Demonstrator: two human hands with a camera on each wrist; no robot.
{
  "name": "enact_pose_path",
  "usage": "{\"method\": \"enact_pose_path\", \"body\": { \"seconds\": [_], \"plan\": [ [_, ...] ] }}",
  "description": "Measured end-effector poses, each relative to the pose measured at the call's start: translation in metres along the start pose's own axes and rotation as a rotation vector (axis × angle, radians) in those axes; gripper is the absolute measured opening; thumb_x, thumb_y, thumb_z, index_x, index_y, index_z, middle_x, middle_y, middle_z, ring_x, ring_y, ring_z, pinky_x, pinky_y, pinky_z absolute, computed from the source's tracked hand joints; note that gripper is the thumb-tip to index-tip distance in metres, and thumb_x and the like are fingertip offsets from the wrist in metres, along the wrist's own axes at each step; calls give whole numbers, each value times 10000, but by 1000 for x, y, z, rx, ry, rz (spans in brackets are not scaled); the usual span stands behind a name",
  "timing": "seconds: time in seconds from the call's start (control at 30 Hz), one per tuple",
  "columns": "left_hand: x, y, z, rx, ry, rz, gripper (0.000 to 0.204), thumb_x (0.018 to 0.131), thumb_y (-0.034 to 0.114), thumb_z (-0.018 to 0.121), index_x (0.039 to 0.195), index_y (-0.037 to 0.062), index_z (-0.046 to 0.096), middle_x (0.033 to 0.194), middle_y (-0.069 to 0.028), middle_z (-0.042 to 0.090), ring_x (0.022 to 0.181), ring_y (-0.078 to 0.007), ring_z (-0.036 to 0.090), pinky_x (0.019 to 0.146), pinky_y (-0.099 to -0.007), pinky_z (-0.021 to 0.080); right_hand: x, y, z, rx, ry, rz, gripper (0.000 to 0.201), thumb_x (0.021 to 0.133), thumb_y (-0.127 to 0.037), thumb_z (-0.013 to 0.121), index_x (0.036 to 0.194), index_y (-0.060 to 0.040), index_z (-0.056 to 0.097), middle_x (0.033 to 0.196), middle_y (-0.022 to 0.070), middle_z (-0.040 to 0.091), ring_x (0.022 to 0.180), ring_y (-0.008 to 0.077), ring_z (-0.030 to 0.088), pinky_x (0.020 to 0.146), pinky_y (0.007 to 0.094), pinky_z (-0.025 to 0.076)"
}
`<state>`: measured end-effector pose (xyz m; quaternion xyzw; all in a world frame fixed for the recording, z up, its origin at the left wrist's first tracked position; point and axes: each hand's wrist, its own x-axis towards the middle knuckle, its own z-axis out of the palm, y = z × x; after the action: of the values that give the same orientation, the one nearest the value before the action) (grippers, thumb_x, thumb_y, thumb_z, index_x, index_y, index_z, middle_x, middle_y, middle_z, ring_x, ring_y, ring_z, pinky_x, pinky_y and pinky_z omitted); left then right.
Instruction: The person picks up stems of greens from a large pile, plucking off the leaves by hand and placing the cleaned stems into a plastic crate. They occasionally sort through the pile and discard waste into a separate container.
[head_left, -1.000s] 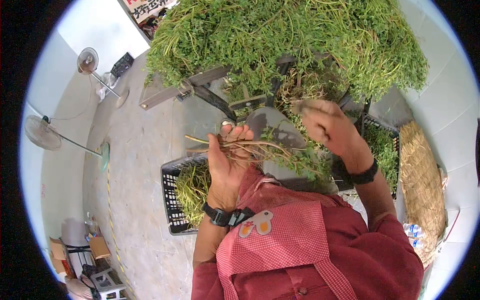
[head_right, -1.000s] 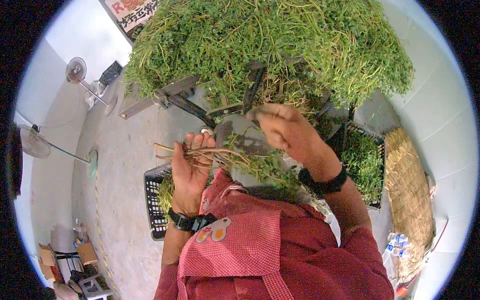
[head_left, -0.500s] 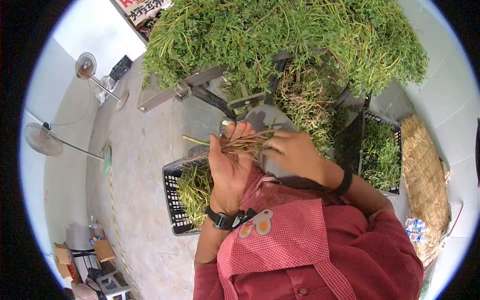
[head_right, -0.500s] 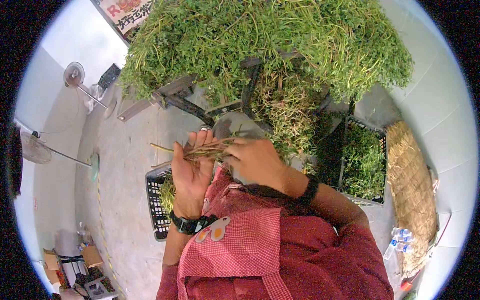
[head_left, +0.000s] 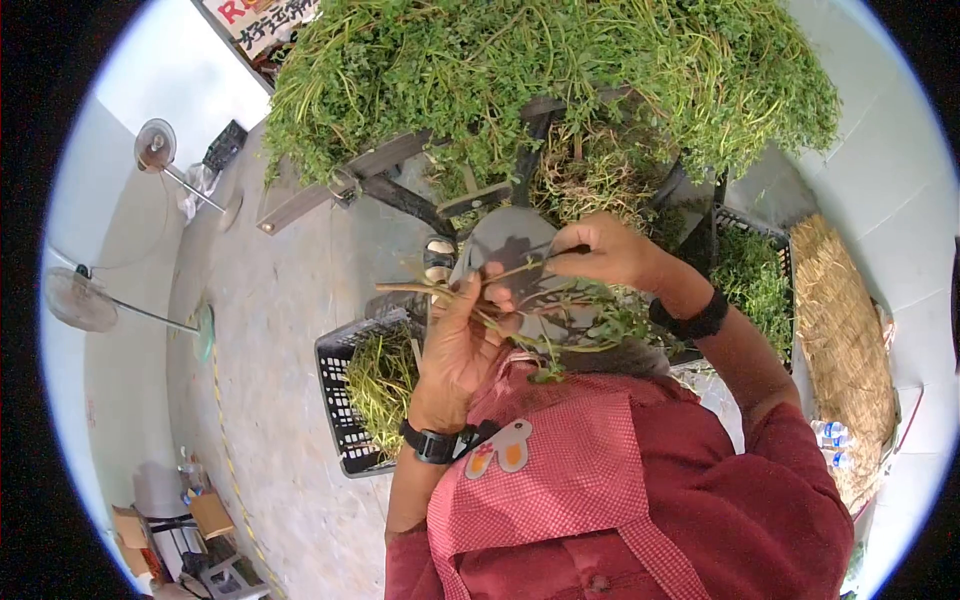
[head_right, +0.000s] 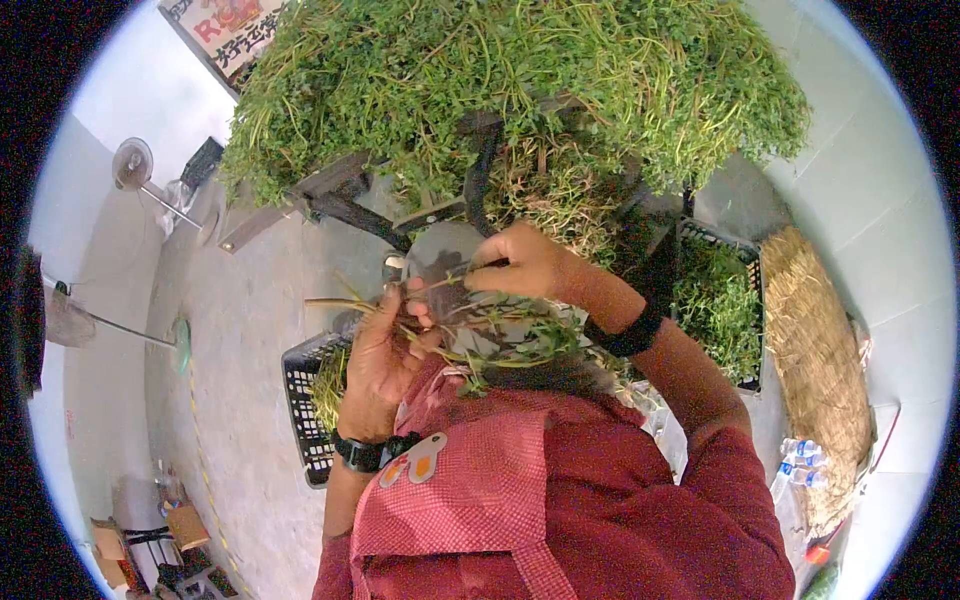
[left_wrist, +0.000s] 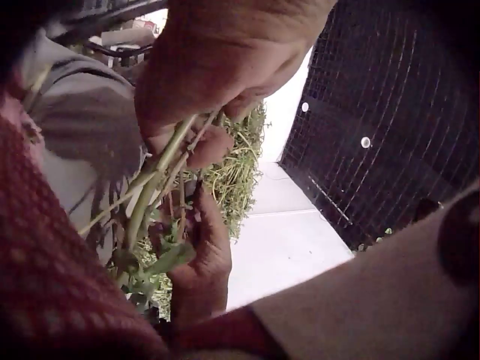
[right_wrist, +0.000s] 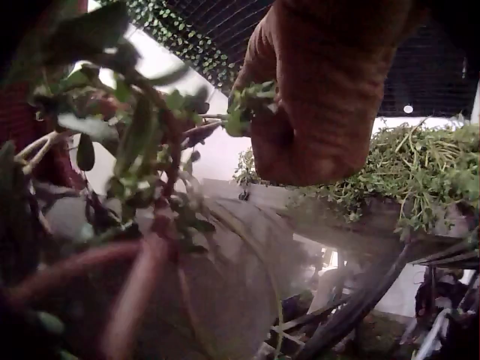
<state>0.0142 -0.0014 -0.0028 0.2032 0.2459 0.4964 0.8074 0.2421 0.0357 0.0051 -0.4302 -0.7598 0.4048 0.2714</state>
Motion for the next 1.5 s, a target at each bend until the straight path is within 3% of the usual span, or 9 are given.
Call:
{"method": "enact_pose_path", "body": {
  "seconds": [0.17,0.4,0.47,0.67,0.93,1.17,1.23,1.27,1.5],
  "plan": [
    [5,2,-3,26,88,105,252,903,208,540,1013,-16,572,799,-94,656,631,-119,594,396,-168,340,-6,-17,8,-432,-26,-112,259,788,-252,569,781,7,567,673,196,576,692,384,586,603,451,448],
    [4,-1,8,160,144,119,273,912,237,523,1033,-3,563,867,-110,664,611,-109,585,394,-170,346,15,-3,14,-506,358,-3,222,811,-229,502,820,-8,517,752,211,578,645,429,551,580,480,435],
    [3,5,0,87,115,222,278,926,256,493,1030,8,566,888,-97,666,619,-104,585,400,-173,356,32,41,-4,-685,816,-743,176,859,-192,489,798,-29,464,515,68,444,478,277,475,446,347,393],
    [7,5,-6,-7,145,225,295,939,296,451,1065,48,550,942,-85,659,713,-104,611,431,-184,393,-25,-17,-27,533,119,158,211,836,-224,569,813,-16,547,636,71,466,486,179,468,473,323,415],
    [10,4,-1,-10,119,236,294,942,299,444,1080,59,542,989,-68,651,747,-96,615,449,-169,410,-28,-18,52,-425,304,-72,235,793,-260,588,860,-35,593,767,183,605,696,363,591,605,442,475],
    [8,0,9,62,174,226,344,954,338,391,1127,68,516,1047,-71,633,898,-120,619,496,-190,452,-23,-18,46,-465,363,-263,214,784,-223,572,850,-20,576,679,148,577,619,314,595,543,428,471],
    [8,-2,14,64,206,196,360,956,350,380,1137,68,509,1069,-74,625,935,-126,613,508,-200,461,-15,-14,35,253,249,293,172,794,-165,534,873,-16,562,660,84,537,584,225,580,481,371,452],
    [10,-3,15,72,194,224,358,950,336,404,1151,55,498,1081,-75,617,953,-131,602,523,-179,470,-14,-11,27,249,249,294,172,794,-165,534,873,-16,562,660,84,537,584,225,580,481,371,452],
    [8,1,5,52,218,249,377,946,337,414,1166,40,487,1117,-78,596,999,-130,578,549,-156,486,-30,-15,-19,100,403,-186,164,817,-81,503,931,-14,601,788,76,586,623,159,563,505,308,441]
  ]
}}
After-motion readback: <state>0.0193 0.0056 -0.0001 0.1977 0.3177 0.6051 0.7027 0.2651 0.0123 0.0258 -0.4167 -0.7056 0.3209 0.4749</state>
